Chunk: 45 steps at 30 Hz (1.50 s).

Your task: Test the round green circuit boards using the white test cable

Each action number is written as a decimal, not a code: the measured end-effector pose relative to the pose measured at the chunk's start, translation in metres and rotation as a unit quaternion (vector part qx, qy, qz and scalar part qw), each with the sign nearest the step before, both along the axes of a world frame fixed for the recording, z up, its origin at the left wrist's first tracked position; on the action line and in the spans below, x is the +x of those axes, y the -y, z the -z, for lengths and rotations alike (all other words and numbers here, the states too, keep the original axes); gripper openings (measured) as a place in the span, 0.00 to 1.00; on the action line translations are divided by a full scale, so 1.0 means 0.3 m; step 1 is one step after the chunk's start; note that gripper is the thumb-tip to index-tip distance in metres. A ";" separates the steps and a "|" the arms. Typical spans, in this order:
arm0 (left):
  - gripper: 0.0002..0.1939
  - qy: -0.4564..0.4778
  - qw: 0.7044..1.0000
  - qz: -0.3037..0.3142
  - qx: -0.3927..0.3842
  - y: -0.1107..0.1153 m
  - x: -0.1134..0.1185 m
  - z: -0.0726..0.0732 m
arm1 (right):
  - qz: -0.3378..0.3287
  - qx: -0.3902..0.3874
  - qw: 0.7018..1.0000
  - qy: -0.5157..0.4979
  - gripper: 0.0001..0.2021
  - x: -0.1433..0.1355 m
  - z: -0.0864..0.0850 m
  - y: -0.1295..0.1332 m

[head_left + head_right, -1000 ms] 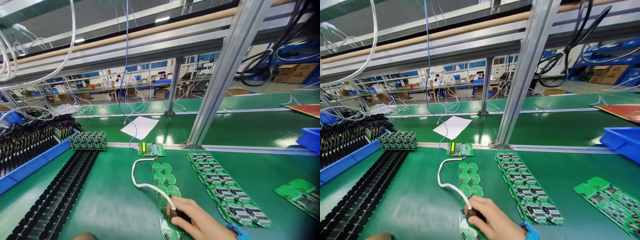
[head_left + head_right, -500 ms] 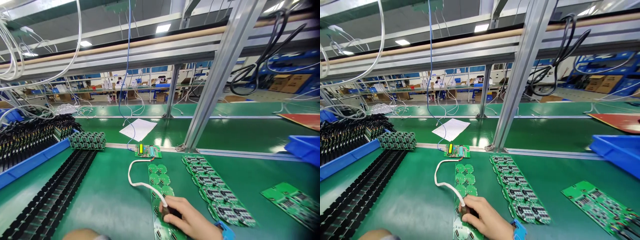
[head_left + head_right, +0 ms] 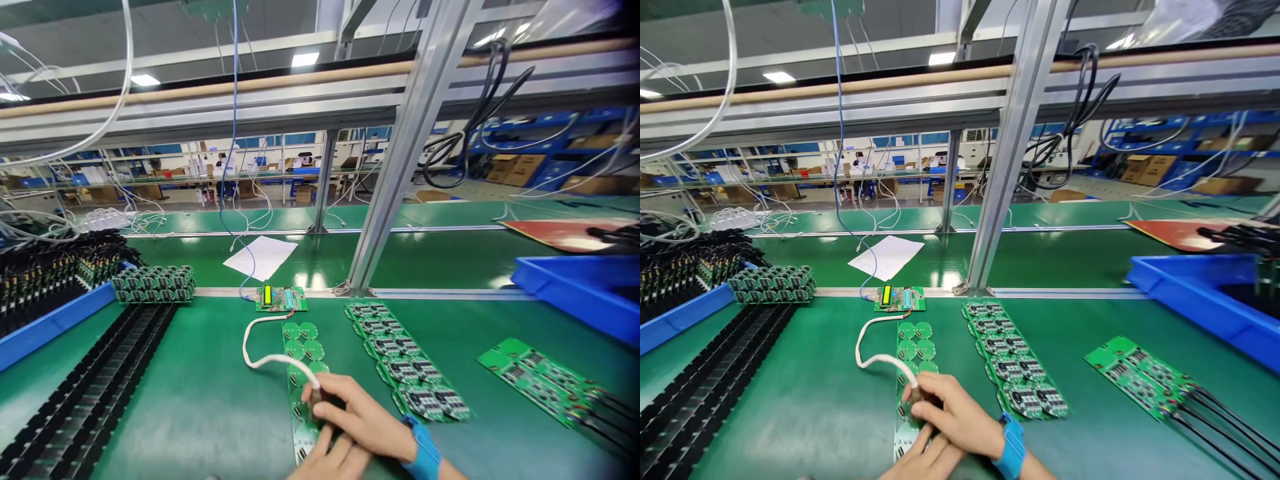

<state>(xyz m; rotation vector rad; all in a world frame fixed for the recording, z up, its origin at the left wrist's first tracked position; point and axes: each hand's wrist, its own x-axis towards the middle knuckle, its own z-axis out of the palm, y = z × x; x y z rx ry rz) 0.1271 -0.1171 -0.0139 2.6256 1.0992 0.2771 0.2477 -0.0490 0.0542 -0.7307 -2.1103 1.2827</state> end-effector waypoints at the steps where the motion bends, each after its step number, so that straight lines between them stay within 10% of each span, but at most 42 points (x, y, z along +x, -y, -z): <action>1: 0.33 0.004 0.999 -0.049 0.011 0.003 0.005 0.036 | 0.032 -0.015 0.999 -0.020 0.10 -0.005 0.002 -0.021; 6: 0.26 -0.015 0.984 -0.104 0.145 0.019 0.001 0.122 | 0.243 0.030 0.967 -0.068 0.12 -0.033 0.051 -0.210; 12: 0.42 -0.034 0.993 0.014 0.109 -0.075 -0.118 -0.071 | 0.334 0.051 0.936 -0.095 0.18 -0.033 0.135 -0.366; 18: 0.42 -0.048 0.999 -0.016 -0.006 -0.103 -0.138 -0.127 | 0.353 0.059 0.929 -0.092 0.18 -0.037 0.162 -0.378; 31: 0.41 -0.048 0.999 -0.015 -0.010 -0.105 -0.140 -0.142 | 0.337 0.089 0.935 -0.068 0.13 -0.045 0.165 -0.378; 45: 0.40 -0.061 0.979 -0.006 0.196 -0.135 -0.152 -0.020 | 0.331 0.138 0.933 -0.018 0.10 -0.066 0.129 -0.356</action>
